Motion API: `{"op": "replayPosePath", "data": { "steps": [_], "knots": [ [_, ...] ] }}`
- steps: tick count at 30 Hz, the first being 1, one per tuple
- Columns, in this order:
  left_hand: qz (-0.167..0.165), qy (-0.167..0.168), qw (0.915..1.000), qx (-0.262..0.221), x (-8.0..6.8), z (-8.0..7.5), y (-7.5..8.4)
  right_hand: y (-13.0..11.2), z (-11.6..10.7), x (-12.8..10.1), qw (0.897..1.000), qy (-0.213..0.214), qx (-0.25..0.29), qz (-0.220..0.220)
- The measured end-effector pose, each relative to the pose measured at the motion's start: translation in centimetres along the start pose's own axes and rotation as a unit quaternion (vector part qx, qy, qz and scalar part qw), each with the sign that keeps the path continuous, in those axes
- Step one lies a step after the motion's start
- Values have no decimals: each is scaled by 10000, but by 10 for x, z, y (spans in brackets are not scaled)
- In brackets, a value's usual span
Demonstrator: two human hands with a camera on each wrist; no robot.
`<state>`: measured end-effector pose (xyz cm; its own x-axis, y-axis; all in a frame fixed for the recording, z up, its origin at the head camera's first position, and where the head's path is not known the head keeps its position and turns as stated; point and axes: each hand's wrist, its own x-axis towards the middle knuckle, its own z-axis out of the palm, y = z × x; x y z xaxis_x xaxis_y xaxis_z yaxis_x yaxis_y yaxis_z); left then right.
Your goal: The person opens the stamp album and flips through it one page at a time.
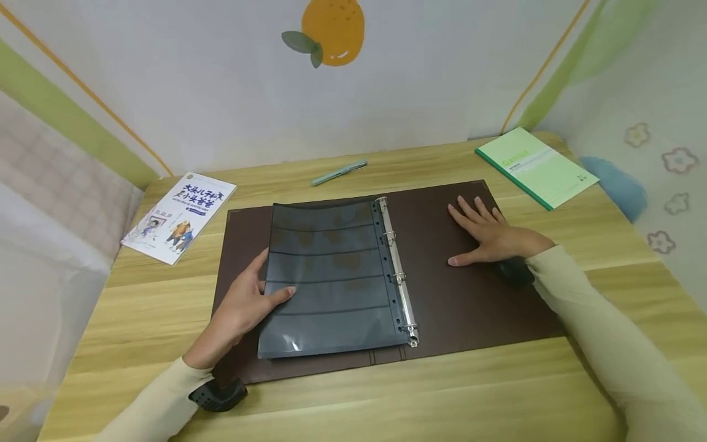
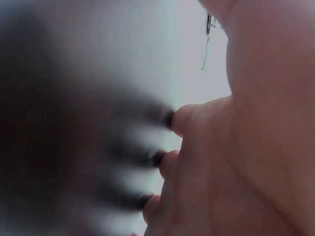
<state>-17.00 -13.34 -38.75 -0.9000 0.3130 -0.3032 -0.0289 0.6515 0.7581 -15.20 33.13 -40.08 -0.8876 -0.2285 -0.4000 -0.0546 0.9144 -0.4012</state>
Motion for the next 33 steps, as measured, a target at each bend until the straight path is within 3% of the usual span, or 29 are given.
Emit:
{"op": "replayPosePath", "data": {
  "steps": [4,11,19,23,27,31,33],
  "knots": [
    [81,-32,9974,713,3,-7,-5,-4,0,8,10000,-39,-36,-72],
    [116,-193,9898,1406,5,-5,-9,1,0,13,9999,-38,-57,-103],
    [526,-274,9633,2618,27,13,-3,26,7,-3,9997,145,189,13],
    [701,-296,9557,2844,32,21,-7,32,11,-7,9995,239,190,0],
    [657,-283,9563,2837,25,23,-15,32,24,-7,9991,318,216,-151],
    [721,-254,9566,2810,24,15,-17,33,29,-10,9983,538,118,-187],
    [857,-39,9548,2846,28,5,-17,33,23,-11,9976,665,87,-181]
  ]
}}
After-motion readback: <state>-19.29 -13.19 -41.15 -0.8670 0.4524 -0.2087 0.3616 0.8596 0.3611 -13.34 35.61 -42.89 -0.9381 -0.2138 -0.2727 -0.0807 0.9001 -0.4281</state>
